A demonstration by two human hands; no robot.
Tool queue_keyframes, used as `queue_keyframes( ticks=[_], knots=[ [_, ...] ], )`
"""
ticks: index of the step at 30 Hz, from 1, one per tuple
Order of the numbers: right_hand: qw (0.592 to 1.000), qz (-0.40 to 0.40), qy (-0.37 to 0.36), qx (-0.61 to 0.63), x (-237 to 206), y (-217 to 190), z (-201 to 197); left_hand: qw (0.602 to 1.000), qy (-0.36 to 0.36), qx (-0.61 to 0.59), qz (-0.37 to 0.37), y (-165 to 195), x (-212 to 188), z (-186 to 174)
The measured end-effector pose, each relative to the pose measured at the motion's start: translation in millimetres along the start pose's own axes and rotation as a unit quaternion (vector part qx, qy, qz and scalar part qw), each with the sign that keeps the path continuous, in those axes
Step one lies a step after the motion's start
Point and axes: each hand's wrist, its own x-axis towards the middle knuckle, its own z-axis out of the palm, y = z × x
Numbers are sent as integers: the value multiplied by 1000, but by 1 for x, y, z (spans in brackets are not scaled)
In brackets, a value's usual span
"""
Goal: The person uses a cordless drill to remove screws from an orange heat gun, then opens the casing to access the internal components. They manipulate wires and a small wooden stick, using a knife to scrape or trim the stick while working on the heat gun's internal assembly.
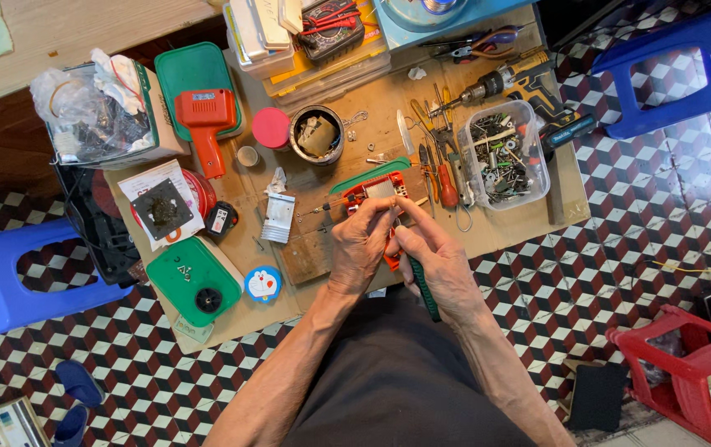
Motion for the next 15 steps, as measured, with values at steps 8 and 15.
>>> queue_keyframes(
  ticks=[8, 15],
  knots=[
    [997, -16, 18, 73, -2, 7, -9, 991, -44, 104, 66, 12, -1, 3],
    [986, -13, 47, 159, -1, 14, -15, 979, -44, 146, 133, 8, -1, 11]
  ],
)
